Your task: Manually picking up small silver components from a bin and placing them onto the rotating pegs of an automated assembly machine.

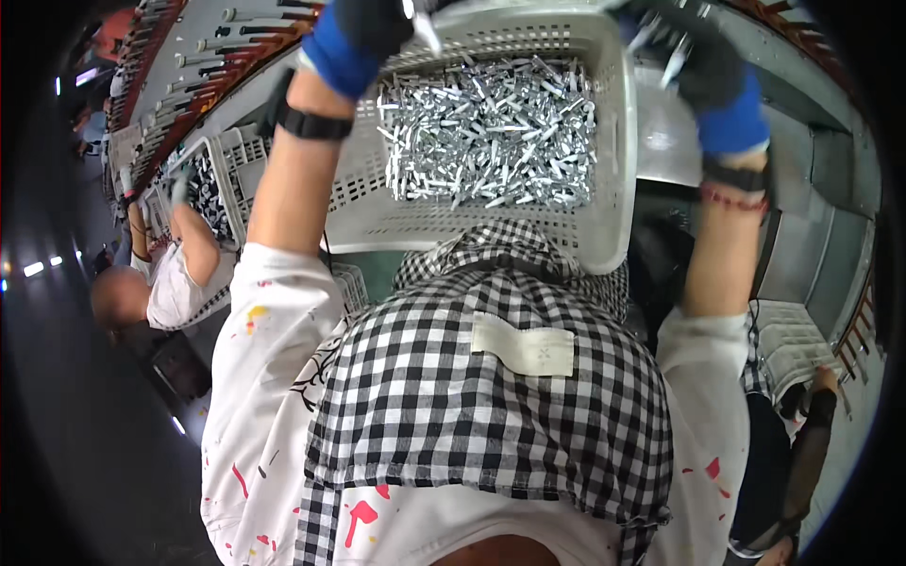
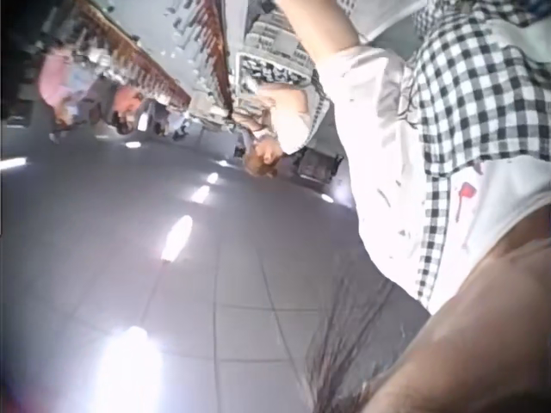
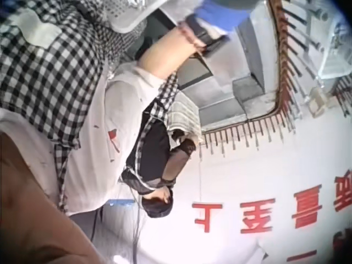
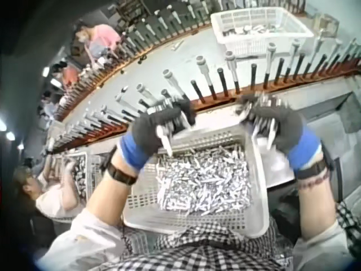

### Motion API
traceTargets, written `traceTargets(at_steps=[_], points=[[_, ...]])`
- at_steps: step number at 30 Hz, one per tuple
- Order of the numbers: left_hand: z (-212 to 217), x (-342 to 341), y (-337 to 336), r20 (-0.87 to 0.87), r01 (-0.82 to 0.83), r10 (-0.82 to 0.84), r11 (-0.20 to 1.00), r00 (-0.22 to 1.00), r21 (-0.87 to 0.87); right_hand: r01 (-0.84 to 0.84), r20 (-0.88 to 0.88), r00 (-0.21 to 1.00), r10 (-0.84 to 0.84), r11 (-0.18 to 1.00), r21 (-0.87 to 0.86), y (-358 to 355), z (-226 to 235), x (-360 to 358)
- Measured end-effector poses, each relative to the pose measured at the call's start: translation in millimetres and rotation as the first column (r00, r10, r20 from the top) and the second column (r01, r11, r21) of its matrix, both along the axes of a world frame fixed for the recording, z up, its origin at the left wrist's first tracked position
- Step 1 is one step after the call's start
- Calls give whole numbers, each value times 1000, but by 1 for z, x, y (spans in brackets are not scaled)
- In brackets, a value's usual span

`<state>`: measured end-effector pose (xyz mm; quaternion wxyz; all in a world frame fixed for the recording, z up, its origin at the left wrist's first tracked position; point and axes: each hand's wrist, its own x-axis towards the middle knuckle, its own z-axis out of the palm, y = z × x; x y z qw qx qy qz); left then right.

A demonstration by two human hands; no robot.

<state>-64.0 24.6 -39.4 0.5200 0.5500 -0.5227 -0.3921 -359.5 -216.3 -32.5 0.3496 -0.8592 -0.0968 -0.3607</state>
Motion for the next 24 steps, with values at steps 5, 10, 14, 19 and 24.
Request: traceTargets(at_steps=[5, 10, 14, 19, 24], points=[[-38, -90, 32, -963, 224, 161, 952, 217, 210, -120, -46, 903, 427, 354, 927, 83, -74, -53], [-42, -112, 50, -943, 257, 100, 948, 316, 187, -193, -15, 942, 334, 581, 790, 111, -89, -58], [-55, -124, 49, -977, 260, 88, 956, 194, 138, 56, 174, 890, 422, -479, 876, 107, -53, -70], [-56, -128, 49, -956, 253, 178, 938, 233, 236, 54, 153, 879, 451, -412, 909, 110, -68, -81], [-65, -121, 57, -969, 305, 228, 920, 95, 246, 162, 21, 901, 433, -381, 910, 116, -85, -83]])
